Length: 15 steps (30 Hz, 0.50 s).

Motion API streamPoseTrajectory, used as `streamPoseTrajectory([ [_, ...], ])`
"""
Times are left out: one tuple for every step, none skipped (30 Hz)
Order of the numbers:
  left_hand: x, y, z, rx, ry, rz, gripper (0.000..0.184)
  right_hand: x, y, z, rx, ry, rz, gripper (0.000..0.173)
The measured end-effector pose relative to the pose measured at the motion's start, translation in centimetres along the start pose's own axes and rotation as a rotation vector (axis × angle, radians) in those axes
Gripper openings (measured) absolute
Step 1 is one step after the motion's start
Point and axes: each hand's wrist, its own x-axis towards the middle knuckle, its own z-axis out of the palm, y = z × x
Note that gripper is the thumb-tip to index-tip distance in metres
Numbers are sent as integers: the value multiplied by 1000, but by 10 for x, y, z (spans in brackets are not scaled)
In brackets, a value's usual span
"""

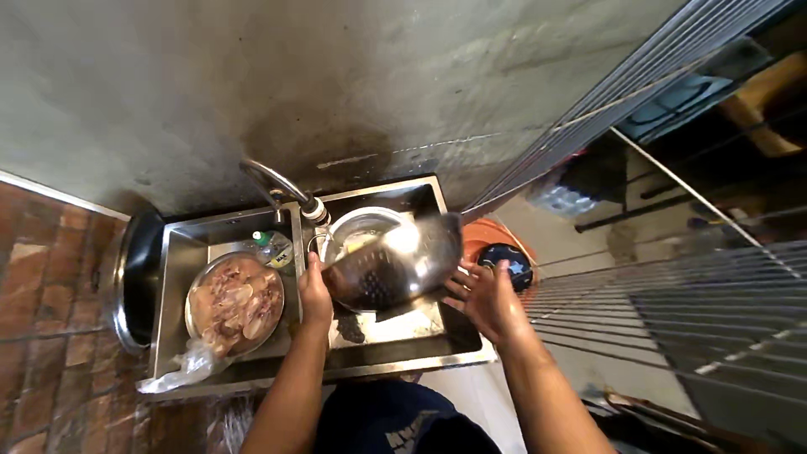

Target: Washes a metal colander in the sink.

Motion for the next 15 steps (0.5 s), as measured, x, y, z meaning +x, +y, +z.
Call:
streamPoseTrajectory([
  [2, -1, -4, -6, -76, 131, 48, -4, -8, -2, 92, -48, 28, 101],
  [4, -2, -9, 11, -147, 242, 45, -6, -14, -2, 161, -94, 48, 104],
  [4, 1, -14, 67, -207, 334, 42, -9, -17, -2, 202, -131, 62, 101],
  [3, 3, -20, 139, -267, 417, 39, -8, -15, -1, 205, -141, 85, 89],
  [3, 2, -24, 207, -320, 515, 39, -5, -9, 0, 169, -104, 117, 67],
  [4, 0, -27, 266, -362, 612, 41, -1, -2, 4, 101, -27, 155, 45],
  [5, -3, -30, 313, -393, 675, 43, 3, 2, 8, 10, 30, 191, 48],
  [7, -6, -36, 357, -411, 688, 42, 7, 5, 13, -73, 63, 190, 60],
  [8, -10, -43, 399, -423, 652, 36, 9, 7, 18, -140, 85, 158, 69],
  [9, -15, -53, 447, -438, 569, 24, 11, 8, 22, -204, 103, 105, 76],
  [7, -20, -62, 490, -455, 441, 27, 10, 9, 25, -271, 117, 43, 81],
  [8, -24, -66, 521, -469, 297, 49, 9, 8, 28, -330, 142, -22, 82],
  [12, -28, -64, 525, -474, 154, 69, 9, 4, 31, -381, 161, -86, 82],
  [17, -32, -60, 498, -465, 21, 81, 7, 0, 36, -422, 178, -139, 80],
  [23, -37, -52, 456, -440, -79, 88, 4, -3, 42, -459, 197, -181, 78],
])
